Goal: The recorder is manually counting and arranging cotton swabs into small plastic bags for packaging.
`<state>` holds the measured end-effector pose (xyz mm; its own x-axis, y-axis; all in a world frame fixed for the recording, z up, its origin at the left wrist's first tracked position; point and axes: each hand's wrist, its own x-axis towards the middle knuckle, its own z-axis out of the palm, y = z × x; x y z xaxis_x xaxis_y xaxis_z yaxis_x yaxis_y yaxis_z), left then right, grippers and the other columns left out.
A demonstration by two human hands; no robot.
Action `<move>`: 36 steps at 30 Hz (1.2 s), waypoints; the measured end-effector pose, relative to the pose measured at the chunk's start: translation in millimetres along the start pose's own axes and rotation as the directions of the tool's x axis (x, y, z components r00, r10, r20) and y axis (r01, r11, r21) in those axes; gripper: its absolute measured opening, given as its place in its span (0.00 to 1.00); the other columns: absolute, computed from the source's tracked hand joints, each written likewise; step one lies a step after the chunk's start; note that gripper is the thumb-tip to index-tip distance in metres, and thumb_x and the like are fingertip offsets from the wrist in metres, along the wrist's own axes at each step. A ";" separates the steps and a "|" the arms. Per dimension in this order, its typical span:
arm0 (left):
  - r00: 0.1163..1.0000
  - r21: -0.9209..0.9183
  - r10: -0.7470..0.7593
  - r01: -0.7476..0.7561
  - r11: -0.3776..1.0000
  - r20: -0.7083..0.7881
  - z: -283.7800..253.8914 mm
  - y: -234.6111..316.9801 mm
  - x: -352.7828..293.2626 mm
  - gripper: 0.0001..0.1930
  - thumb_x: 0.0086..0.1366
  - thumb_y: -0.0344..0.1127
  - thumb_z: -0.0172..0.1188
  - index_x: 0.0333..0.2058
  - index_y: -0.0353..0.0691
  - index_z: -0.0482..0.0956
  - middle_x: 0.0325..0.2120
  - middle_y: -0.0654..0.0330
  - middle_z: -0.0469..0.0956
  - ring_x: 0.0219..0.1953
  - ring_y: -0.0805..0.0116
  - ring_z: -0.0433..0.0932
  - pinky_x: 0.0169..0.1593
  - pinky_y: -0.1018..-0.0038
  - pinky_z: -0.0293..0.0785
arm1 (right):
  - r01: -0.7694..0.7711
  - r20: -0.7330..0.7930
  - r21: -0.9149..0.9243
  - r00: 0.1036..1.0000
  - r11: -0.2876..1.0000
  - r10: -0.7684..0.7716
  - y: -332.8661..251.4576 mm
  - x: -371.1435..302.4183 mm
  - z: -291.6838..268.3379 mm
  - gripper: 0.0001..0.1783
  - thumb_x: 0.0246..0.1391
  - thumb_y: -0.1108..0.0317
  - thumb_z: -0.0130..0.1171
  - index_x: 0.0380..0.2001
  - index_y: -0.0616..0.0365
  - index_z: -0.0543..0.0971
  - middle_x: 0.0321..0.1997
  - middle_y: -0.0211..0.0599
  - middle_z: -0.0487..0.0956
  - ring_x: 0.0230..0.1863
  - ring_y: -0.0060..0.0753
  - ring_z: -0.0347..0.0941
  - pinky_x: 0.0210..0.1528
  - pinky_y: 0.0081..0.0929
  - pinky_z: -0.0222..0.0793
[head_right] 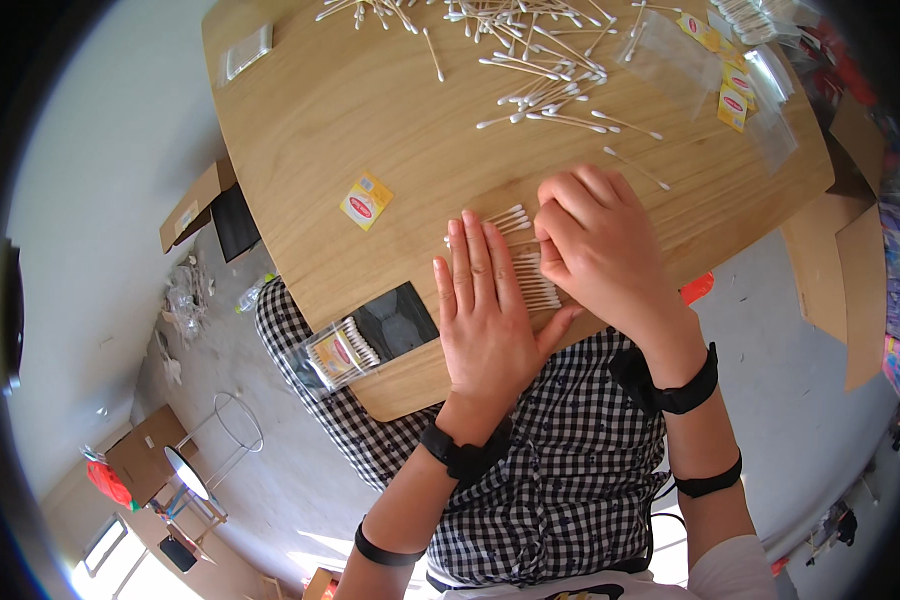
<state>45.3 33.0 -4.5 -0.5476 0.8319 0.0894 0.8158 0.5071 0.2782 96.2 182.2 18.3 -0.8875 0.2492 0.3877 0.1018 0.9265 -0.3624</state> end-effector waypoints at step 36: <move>0.993 0.097 0.043 -0.053 0.994 0.109 -2.6 2.1 -39.0 0.55 0.57 0.72 0.48 0.65 0.24 0.52 0.67 0.40 0.51 0.71 0.46 0.48 0.69 0.48 0.40 | -0.120 -0.102 0.275 0.983 0.954 0.153 5.1 -19.9 -14.8 0.06 0.47 0.76 0.63 0.29 0.57 0.77 0.35 0.33 0.76 0.40 0.38 0.72 0.42 0.32 0.69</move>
<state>67.9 1.1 -4.9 -0.4886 0.8725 -0.0039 0.8580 0.4813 0.1791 121.0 186.2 21.3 -0.8110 0.4152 0.4122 0.0797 0.7764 -0.6252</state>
